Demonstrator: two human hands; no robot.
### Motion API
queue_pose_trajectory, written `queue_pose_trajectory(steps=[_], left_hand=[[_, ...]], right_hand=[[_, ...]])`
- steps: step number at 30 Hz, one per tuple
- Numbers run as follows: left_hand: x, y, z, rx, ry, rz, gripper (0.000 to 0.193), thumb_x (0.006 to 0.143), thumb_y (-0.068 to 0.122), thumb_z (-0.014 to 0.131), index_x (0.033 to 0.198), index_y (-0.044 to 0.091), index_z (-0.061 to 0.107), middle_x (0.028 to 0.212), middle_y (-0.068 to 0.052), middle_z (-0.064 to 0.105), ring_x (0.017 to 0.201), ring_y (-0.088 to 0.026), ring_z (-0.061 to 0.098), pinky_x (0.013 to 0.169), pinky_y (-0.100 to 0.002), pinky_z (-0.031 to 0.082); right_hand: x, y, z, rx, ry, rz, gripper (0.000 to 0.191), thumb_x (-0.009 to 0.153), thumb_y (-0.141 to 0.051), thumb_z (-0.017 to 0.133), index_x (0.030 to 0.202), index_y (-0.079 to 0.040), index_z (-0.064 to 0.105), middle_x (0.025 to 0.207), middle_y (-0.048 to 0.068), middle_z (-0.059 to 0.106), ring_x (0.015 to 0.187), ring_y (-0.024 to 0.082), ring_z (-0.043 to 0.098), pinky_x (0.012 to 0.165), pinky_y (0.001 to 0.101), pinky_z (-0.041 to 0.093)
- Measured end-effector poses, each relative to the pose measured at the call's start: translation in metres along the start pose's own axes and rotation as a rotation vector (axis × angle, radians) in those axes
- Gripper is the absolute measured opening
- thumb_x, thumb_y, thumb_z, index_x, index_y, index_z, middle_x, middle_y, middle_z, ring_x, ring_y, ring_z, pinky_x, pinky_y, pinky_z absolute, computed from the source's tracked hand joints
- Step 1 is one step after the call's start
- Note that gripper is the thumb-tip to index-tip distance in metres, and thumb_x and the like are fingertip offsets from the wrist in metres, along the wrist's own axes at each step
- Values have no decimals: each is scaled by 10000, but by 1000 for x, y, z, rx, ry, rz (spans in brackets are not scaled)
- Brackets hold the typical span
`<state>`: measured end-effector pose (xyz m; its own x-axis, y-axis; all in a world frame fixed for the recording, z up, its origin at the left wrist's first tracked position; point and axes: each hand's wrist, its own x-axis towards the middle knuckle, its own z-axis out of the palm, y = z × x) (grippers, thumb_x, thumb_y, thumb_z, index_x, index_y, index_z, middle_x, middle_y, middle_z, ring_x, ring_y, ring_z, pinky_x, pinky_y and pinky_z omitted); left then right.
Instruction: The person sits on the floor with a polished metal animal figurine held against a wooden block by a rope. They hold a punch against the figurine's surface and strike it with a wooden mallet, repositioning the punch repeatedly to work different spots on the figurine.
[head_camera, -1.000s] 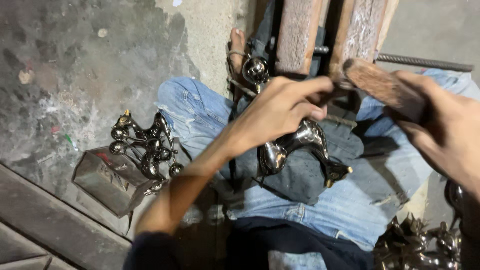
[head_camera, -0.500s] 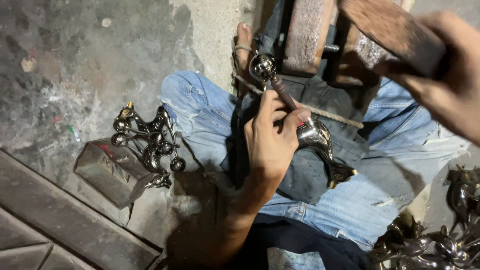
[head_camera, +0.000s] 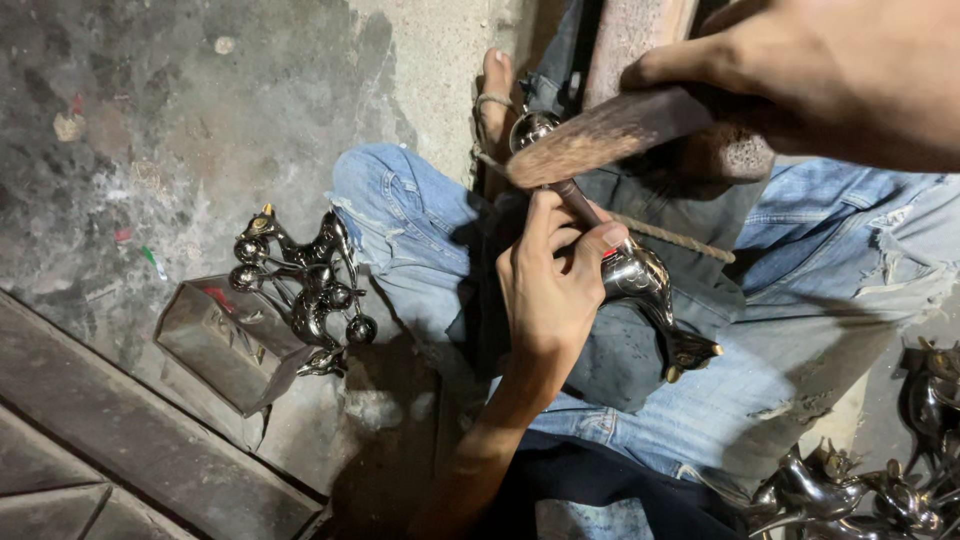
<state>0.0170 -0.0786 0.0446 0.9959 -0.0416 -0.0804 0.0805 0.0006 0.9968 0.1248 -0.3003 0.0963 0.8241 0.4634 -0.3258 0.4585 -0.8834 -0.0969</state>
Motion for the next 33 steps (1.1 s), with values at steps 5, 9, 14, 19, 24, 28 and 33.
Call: queue_pose_trajectory(steps=[5,9,14,19,24,28,33], left_hand=[[1,-2,0,4,-8,-35,155,940,-20,712,1038,-46,595,923,-104,745,856,-111,725,731,-253,604],[5,-4,1,37,-5,-27,164,905,-36,712,1022,-44,597,921,-104,765,832,-112,739,722,-250,608],[7,-4,0,37,-55,-15,140,932,-41,703,1021,-39,595,917,-112,775,832,-124,743,730,-255,605],[10,-1,0,188,-93,73,155,926,-19,702,1049,-5,610,906,-84,783,809,-134,785,684,-250,599],[16,3,-3,242,-166,72,151,931,-15,685,1058,5,606,917,-86,788,860,-166,806,694,-273,607],[18,4,-4,272,-217,84,154,937,2,690,1057,4,593,909,-102,786,863,-186,812,680,-291,600],[25,1,-2,301,-289,113,158,940,31,702,1057,19,598,909,-95,783,872,-179,814,692,-282,608]], right_hand=[[3,-47,-46,-11,189,-131,657,860,-212,753,1472,-145,525,902,130,701,705,282,703,581,406,551],[1,-65,-70,-197,-15,-45,491,941,-237,701,1406,-224,545,861,70,723,732,247,722,626,388,563],[2,-44,-52,-120,9,-95,508,871,-128,734,1355,-199,598,936,90,714,815,227,715,726,382,556],[-4,2,-13,130,182,-172,626,802,-51,729,1403,-155,589,1090,101,705,943,267,692,792,402,545],[-14,41,27,536,165,-66,586,869,-2,647,1441,-113,578,1170,135,702,1009,305,677,850,423,540],[-20,55,41,722,225,-41,560,923,38,580,1471,-80,569,1233,162,700,1062,335,666,896,439,537],[-40,39,32,799,228,36,506,988,-20,526,1493,-51,509,1313,175,659,1205,297,627,1011,433,508]])
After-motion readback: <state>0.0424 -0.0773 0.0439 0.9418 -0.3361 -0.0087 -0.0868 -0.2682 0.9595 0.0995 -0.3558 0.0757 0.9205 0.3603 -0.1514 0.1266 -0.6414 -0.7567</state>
